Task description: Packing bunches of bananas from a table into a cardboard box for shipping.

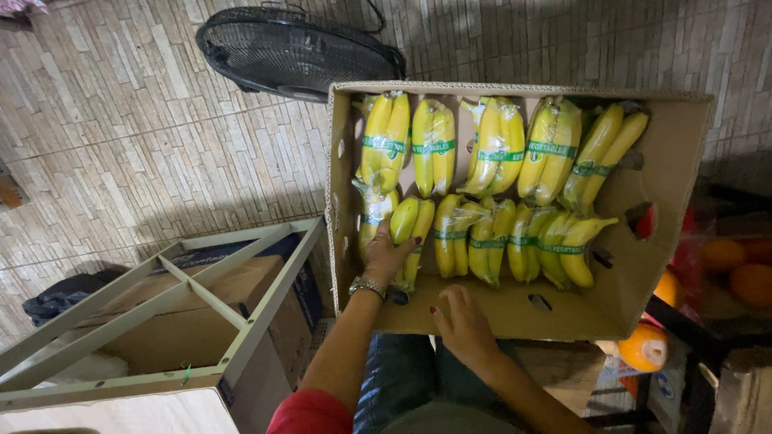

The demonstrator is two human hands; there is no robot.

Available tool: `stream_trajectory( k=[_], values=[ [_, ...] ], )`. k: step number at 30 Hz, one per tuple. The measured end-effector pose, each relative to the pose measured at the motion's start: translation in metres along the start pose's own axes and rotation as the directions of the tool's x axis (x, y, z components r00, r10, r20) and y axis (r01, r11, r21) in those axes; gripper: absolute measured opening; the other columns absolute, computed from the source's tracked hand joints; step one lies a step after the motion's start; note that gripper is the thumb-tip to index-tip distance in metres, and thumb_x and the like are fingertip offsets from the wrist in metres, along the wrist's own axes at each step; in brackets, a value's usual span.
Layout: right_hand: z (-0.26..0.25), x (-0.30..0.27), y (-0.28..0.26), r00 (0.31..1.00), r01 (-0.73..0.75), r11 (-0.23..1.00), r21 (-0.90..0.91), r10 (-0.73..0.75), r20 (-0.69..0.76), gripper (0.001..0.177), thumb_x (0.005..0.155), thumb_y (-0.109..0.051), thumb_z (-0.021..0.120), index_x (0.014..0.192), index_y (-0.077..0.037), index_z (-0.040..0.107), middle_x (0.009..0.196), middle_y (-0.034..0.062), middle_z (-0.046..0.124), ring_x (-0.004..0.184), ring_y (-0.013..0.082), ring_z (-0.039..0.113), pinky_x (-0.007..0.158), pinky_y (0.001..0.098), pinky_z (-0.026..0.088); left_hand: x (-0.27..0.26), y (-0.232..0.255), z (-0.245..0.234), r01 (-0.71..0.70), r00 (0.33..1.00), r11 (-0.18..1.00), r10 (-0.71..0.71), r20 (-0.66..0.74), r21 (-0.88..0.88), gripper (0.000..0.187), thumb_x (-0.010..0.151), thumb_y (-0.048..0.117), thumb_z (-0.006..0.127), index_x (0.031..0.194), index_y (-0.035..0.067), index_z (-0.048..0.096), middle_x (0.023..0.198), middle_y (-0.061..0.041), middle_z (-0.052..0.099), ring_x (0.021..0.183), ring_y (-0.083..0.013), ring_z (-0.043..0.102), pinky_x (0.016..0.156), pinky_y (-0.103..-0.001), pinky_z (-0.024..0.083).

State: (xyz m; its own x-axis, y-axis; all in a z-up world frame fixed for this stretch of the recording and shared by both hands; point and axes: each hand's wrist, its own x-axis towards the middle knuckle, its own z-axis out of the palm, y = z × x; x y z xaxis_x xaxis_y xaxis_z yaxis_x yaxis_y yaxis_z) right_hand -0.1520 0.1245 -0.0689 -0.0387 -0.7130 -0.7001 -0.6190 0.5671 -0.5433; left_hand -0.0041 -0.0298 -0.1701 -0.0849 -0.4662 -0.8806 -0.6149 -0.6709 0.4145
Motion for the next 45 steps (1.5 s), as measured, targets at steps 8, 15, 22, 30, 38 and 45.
stream_trajectory(
  k=[8,15,22,30,38,45],
  values=[
    [-0.003,0.008,0.008,0.994,-0.062,0.998,-0.003,0.062,0.088,0.039,0.098,-0.027,0.055,0.134,-0.011,0.052,0.123,0.0108,0.057,0.101,0.0261,0.059,0.081,0.0412,0.049,-0.001,0.007,0.036,0.020,0.995,0.992,-0.031,-0.092,-0.126,0.056,0.089,0.033,0.072,0.130,0.010,0.042,0.112,-0.014,0.071,0.099,-0.0315,0.070,0.082,-0.045,0.059],
    [-0.026,0.014,-0.028,0.924,-0.250,0.965,-0.074,0.261,0.279,0.047,0.101,-0.031,0.053,0.145,-0.014,0.047,0.131,0.0099,0.059,0.114,0.0239,0.060,0.089,0.0402,0.051,-0.025,0.041,0.018,0.207,0.978,0.937,-0.206,-0.035,0.280,0.043,0.101,0.046,0.056,0.117,0.006,0.054,0.109,-0.015,0.070,0.094,-0.0326,0.069,0.072,-0.048,0.055],
    [-0.003,0.038,0.011,0.992,0.112,0.992,-0.066,-0.107,0.068,0.030,0.104,-0.016,0.049,0.131,-0.003,0.053,0.109,0.0193,0.061,0.104,0.0357,0.063,0.089,0.0480,0.054,-0.011,-0.026,0.014,0.094,0.937,0.728,0.167,-0.308,0.679,0.052,0.098,0.033,0.064,0.135,0.000,0.049,0.137,-0.025,0.055,0.116,-0.0418,0.066,0.089,-0.048,0.061],
    [0.001,0.097,-0.009,0.984,0.164,0.968,-0.192,-0.175,-0.042,0.050,0.103,-0.009,0.052,0.150,0.001,0.042,0.146,0.0265,0.048,0.135,0.0414,0.048,0.114,0.0537,0.042,0.010,0.000,0.008,0.172,0.974,0.834,-0.063,-0.219,0.524,0.070,0.110,0.029,0.033,0.159,-0.007,0.000,0.151,-0.037,0.035,0.144,-0.0587,0.031,0.119,-0.063,0.025],
    [-0.021,0.164,-0.031,0.886,0.350,0.859,-0.375,-0.433,-0.164,0.049,0.103,-0.017,0.060,0.148,-0.001,0.046,0.140,0.0205,0.051,0.129,0.0387,0.051,0.102,0.0518,0.048,0.087,-0.088,0.029,0.170,0.951,0.885,-0.032,-0.307,0.433,0.078,0.102,0.066,0.040,0.146,0.003,0.032,0.134,-0.032,0.061,0.128,-0.0461,0.059,0.113,-0.054,0.041],
    [-0.034,0.217,-0.019,0.943,0.300,0.742,-0.600,-0.325,0.069,0.048,0.091,-0.052,0.063,0.132,-0.027,0.059,0.110,0.0005,0.068,0.111,0.0270,0.054,0.089,0.0473,0.046,0.098,-0.102,0.032,0.085,0.892,0.927,0.092,-0.442,0.364,0.068,0.095,0.050,0.065,0.138,0.001,0.048,0.126,-0.028,0.068,0.124,-0.0404,0.064,0.110,-0.048,0.046]
  ],
)
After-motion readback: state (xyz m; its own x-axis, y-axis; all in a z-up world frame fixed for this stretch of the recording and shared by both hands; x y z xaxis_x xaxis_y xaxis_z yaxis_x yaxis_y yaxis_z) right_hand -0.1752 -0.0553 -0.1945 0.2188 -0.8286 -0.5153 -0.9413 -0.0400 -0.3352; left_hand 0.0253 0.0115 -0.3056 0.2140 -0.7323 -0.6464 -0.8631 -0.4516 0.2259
